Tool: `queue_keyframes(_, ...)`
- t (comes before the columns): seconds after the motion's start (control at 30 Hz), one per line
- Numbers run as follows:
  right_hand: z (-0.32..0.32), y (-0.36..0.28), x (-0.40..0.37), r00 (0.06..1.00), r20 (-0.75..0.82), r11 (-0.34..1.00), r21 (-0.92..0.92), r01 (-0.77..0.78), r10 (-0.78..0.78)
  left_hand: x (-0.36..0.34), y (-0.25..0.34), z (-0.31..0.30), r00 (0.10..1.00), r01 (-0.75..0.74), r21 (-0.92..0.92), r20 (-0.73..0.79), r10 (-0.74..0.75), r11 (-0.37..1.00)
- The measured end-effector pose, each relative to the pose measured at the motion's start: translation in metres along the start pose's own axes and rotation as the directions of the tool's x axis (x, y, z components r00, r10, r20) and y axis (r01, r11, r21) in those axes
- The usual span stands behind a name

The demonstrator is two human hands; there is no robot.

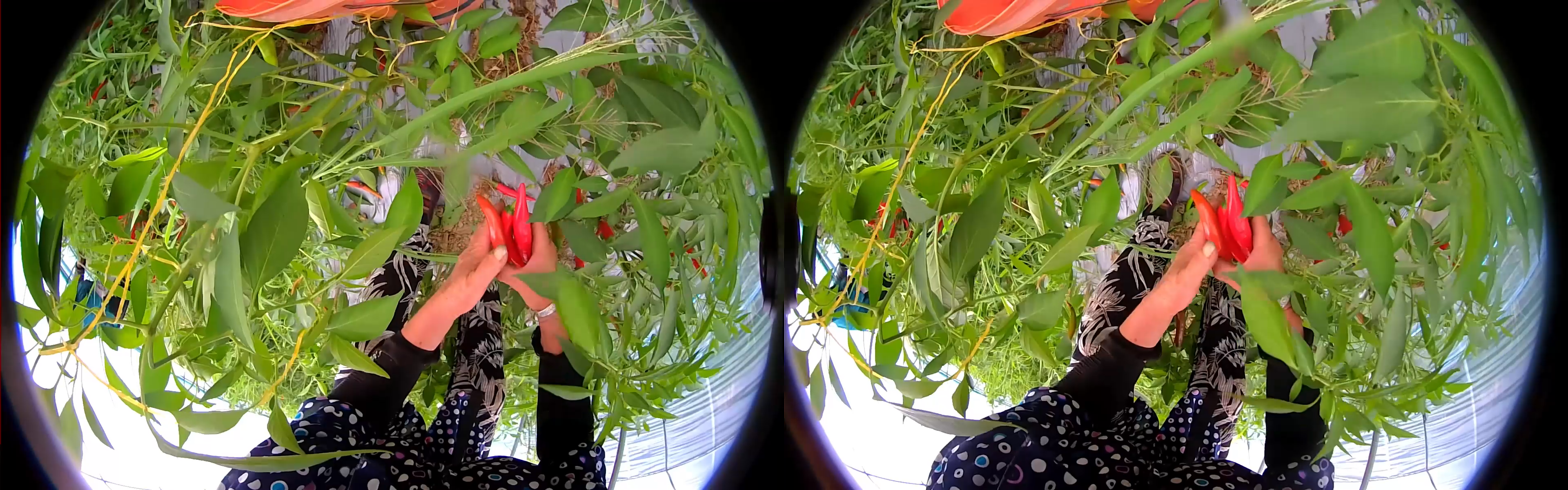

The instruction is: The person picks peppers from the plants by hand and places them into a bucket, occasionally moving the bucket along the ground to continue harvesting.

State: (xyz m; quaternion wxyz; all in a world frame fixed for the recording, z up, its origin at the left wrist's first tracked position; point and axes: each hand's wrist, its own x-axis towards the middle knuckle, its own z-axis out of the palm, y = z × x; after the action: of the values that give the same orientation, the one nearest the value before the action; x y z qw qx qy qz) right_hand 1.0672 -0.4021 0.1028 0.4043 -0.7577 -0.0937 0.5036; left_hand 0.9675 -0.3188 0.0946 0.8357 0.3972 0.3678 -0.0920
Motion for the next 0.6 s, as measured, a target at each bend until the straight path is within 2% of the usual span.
queue_keyframes(0.03, -0.001, 0.0, 0.0, 1.0, -0.004, 0.997, -0.08, 0.008, -0.008, -0.001, -0.004, -0.001, 1.0, 0.017, 0.088, -0.009, -0.016, 0.996)
queue_keyframes(0.07, -0.002, 0.0, -0.002, 1.0, -0.006, 0.987, -0.159, 0.012, -0.013, -0.002, -0.005, 0.0, 1.0, 0.013, 0.094, -0.006, -0.012, 0.995)
queue_keyframes(0.1, 0.002, 0.013, -0.003, 0.999, -0.028, 0.993, 0.114, 0.036, -0.033, -0.002, -0.005, 0.001, 1.0, 0.024, 0.023, -0.014, -0.024, 0.999)
queue_keyframes(0.13, 0.002, 0.021, -0.007, 0.999, -0.031, 0.993, 0.114, 0.04, -0.036, -0.001, -0.005, 0.001, 0.999, 0.035, -0.049, -0.018, -0.035, 0.998)
queue_keyframes(0.17, 0.002, 0.024, -0.01, 0.998, -0.015, 0.972, 0.228, -0.058, 0.064, -0.001, -0.002, 0.002, 0.998, 0.033, -0.117, -0.04, -0.038, 0.993)
queue_keyframes(0.2, 0.0, 0.024, -0.012, 0.988, 0.006, 0.93, 0.337, -0.145, 0.152, -0.002, -0.005, 0.003, 0.999, 0.023, -0.111, -0.031, -0.027, 0.994)
queue_keyframes(0.23, -0.006, 0.017, -0.014, 0.976, 0.041, 0.915, 0.34, -0.215, 0.214, -0.002, -0.007, 0.001, 0.988, 0.076, -0.291, -0.11, -0.112, 0.954)
queue_keyframes(0.27, -0.008, 0.011, -0.016, 0.987, 0.072, 0.808, 0.569, -0.156, 0.14, 0.0, -0.005, -0.003, 0.964, 0.109, -0.463, -0.168, -0.208, 0.88)
queue_keyframes(0.33, -0.018, -0.023, -0.028, 0.99, 0.142, 0.567, 0.816, -0.112, -0.01, 0.0, -0.004, -0.009, 0.93, 0.062, -0.549, -0.271, -0.247, 0.834)
queue_keyframes(0.4, -0.012, -0.054, -0.027, 0.974, 0.158, 0.434, 0.898, -0.073, -0.163, -0.002, -0.014, -0.01, 0.939, 0.016, -0.611, -0.262, -0.221, 0.791)
queue_keyframes(0.43, -0.006, -0.101, -0.018, 0.972, 0.14, 0.357, 0.932, -0.065, -0.19, -0.005, -0.017, -0.009, 0.94, 0.046, -0.625, -0.237, -0.245, 0.78)
queue_keyframes(0.47, -0.001, -0.122, -0.003, 0.897, 0.282, 0.265, 0.944, -0.197, -0.34, -0.007, -0.02, -0.013, 0.939, 0.04, -0.608, -0.249, -0.238, 0.793)
queue_keyframes(0.5, 0.019, -0.156, 0.008, 0.939, 0.109, 0.063, 0.994, -0.094, -0.327, -0.004, -0.023, -0.018, 0.939, 0.042, -0.599, -0.25, -0.237, 0.8)
queue_keyframes(0.53, 0.031, -0.177, 0.033, 0.832, 0.042, -0.076, 0.992, -0.101, -0.553, 0.001, -0.027, -0.019, 0.94, 0.051, -0.594, -0.243, -0.239, 0.803)
queue_keyframes(0.57, 0.03, -0.198, 0.055, 0.769, 0.082, 0.115, 0.993, -0.011, -0.634, 0.005, -0.033, -0.018, 0.94, 0.057, -0.587, -0.241, -0.241, 0.808)
queue_keyframes(0.6, 0.037, -0.206, 0.058, 0.798, 0.075, 0.133, 0.991, 0.006, -0.598, 0.007, -0.011, -0.004, 0.91, 0.117, -0.562, -0.27, -0.315, 0.819)
